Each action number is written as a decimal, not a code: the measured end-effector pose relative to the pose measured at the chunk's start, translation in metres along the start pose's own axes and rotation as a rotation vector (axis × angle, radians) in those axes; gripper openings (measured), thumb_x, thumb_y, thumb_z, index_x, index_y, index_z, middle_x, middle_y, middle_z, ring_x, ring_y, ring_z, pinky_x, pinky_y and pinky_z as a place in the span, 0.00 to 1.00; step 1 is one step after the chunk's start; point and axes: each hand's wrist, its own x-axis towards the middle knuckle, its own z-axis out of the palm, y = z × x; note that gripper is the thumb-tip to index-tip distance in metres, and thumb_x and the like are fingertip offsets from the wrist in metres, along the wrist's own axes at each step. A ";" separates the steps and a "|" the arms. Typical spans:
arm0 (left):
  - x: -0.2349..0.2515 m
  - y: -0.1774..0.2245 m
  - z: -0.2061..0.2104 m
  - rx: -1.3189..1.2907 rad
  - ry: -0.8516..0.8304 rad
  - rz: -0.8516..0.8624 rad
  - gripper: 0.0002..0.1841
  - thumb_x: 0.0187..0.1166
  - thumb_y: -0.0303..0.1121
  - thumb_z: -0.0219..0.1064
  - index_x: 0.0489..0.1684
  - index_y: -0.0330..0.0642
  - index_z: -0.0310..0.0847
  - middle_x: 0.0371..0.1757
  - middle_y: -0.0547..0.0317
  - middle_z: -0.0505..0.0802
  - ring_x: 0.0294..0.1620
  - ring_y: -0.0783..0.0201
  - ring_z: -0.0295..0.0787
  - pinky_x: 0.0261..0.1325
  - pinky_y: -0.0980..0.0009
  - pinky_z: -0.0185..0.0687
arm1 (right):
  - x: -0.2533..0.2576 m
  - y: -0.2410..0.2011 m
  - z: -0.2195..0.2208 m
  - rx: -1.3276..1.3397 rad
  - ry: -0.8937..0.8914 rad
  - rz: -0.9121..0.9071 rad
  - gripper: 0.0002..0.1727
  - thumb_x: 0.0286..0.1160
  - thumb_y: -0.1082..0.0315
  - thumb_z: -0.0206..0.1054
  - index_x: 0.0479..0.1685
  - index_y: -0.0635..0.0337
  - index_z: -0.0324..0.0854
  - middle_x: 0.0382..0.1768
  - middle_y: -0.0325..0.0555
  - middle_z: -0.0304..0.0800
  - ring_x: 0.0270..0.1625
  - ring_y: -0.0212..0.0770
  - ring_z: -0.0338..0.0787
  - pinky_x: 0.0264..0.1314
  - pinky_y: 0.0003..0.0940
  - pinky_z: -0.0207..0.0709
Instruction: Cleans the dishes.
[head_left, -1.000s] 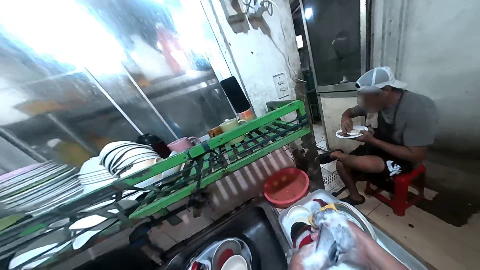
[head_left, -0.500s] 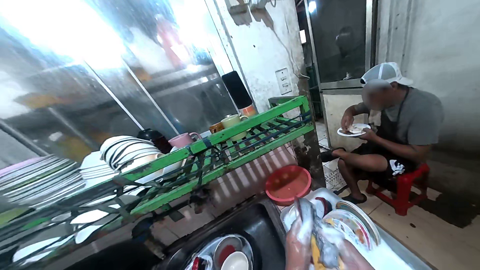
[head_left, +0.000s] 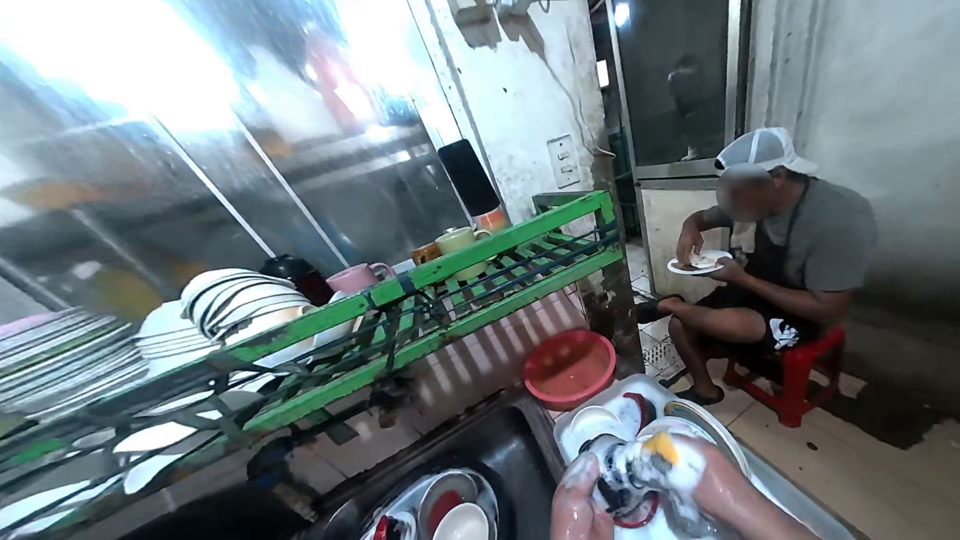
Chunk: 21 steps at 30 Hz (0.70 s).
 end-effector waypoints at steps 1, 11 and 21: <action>0.000 -0.002 0.000 0.047 -0.022 0.005 0.10 0.86 0.24 0.52 0.53 0.31 0.79 0.44 0.49 0.91 0.45 0.59 0.91 0.52 0.59 0.89 | 0.001 -0.003 -0.003 -0.005 0.004 0.034 0.24 0.72 0.64 0.74 0.66 0.67 0.84 0.63 0.63 0.89 0.71 0.58 0.86 0.80 0.55 0.72; 0.006 0.004 -0.011 0.021 0.016 -0.091 0.10 0.88 0.25 0.52 0.50 0.31 0.80 0.39 0.47 0.92 0.40 0.57 0.92 0.46 0.58 0.91 | -0.007 0.010 0.003 -0.237 -0.101 -0.345 0.19 0.70 0.63 0.74 0.58 0.61 0.89 0.59 0.61 0.90 0.67 0.63 0.86 0.71 0.63 0.78; -0.021 -0.005 0.015 0.514 0.007 0.150 0.15 0.82 0.21 0.57 0.63 0.20 0.77 0.57 0.39 0.88 0.56 0.61 0.85 0.64 0.64 0.81 | 0.020 -0.022 0.028 0.338 0.190 0.210 0.26 0.83 0.69 0.62 0.78 0.71 0.72 0.69 0.66 0.83 0.74 0.55 0.82 0.80 0.51 0.71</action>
